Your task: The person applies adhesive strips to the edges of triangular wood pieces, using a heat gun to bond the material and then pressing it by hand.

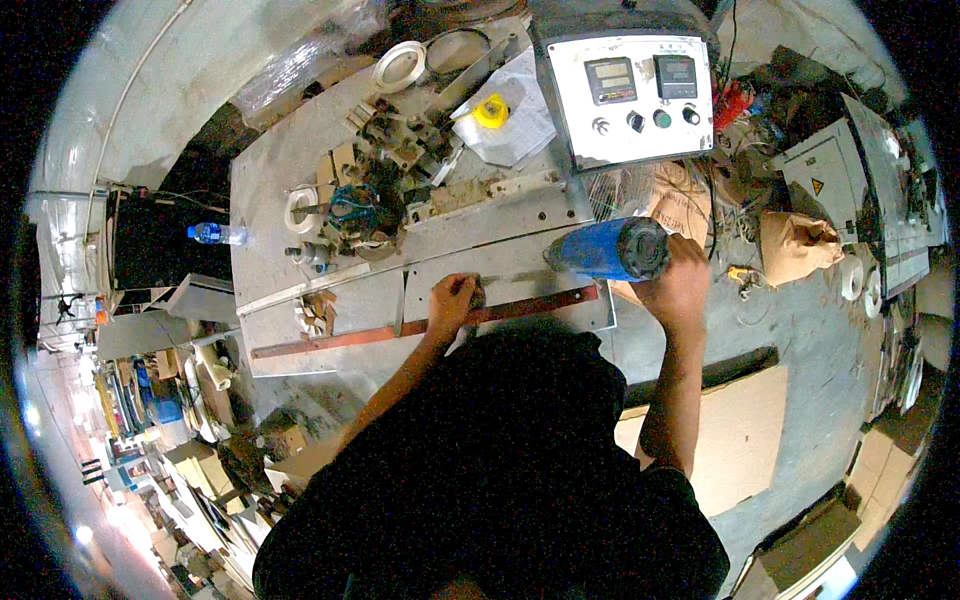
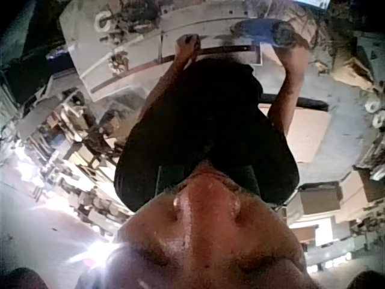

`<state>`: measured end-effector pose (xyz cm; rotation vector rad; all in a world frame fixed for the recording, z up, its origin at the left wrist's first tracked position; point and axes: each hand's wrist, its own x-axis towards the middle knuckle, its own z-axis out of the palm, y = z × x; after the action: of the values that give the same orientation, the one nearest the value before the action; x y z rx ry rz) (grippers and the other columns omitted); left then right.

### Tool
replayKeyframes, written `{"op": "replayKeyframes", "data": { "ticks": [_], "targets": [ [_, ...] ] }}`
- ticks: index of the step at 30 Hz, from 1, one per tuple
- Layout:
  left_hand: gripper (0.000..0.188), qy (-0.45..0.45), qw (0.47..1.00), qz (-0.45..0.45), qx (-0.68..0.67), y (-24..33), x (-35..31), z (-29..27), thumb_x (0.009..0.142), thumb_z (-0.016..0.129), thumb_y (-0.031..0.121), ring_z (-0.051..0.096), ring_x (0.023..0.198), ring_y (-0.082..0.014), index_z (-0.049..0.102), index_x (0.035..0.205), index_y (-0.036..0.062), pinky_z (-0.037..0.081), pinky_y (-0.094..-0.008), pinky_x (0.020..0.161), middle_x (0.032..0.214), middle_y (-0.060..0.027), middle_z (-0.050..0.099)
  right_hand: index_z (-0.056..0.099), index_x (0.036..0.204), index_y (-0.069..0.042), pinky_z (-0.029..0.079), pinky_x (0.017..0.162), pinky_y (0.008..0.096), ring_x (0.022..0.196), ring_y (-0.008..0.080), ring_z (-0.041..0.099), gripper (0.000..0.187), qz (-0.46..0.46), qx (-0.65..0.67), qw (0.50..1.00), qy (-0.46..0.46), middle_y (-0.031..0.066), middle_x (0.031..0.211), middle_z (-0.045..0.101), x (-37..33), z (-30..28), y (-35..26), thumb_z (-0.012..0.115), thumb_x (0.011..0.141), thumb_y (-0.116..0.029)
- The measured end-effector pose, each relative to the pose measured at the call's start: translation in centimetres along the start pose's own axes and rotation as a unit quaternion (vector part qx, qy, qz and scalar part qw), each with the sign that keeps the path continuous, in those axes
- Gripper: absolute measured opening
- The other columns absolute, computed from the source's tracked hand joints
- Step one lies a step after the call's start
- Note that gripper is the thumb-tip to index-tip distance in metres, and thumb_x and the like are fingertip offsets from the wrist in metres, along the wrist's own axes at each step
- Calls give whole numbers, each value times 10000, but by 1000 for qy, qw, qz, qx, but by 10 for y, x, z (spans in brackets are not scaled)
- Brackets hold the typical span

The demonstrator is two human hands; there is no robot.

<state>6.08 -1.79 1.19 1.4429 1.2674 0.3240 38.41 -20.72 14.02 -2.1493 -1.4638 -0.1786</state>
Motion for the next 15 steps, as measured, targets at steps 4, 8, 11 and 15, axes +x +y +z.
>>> {"op": "replayKeyframes", "data": {
  "ticks": [4, 8, 11, 15],
  "targets": [
    [264, 21, 998, 51, 18, -16, 1, 3, 953, 703, 198, 682, 761, -149, 716, 1135, 7, 549, -311, 697, 870, -77, 737, 653, 878, -49, 525, 686, 478, 758, 386, 652, 343, 16, 5, 1000, 4, 140, 821, 653, -2, -2, 0, 874, 683, -225],
    [345, 8, 991, 88, 105, -19, 0, 0, 901, 752, 219, 708, 814, -217, 704, 1197, 48, 557, -357, 753, 903, -109, 749, 677, 923, -49, 548, 677, 462, 751, 395, 679, 358, 49, 18, 999, 7, 158, 840, 682, -3, -4, -4, 882, 691, -227],
    [384, -9, 991, 84, 107, -17, -1, -2, 890, 764, 233, 718, 843, -237, 692, 1226, 63, 558, -371, 772, 915, -112, 751, 700, 963, -52, 561, 667, 441, 752, 387, 698, 370, 43, 50, 998, 24, 160, 847, 700, 0, -7, -10, 887, 691, -218],
    [426, -16, 984, 94, 150, -15, -4, -5, 880, 769, 247, 722, 852, -258, 671, 1265, 93, 561, -388, 774, 909, -99, 749, 719, 985, -56, 569, 680, 435, 772, 372, 713, 379, 45, 68, 996, 44, 155, 858, 713, -1, -6, -10, 895, 681, -200]
  ]
}}
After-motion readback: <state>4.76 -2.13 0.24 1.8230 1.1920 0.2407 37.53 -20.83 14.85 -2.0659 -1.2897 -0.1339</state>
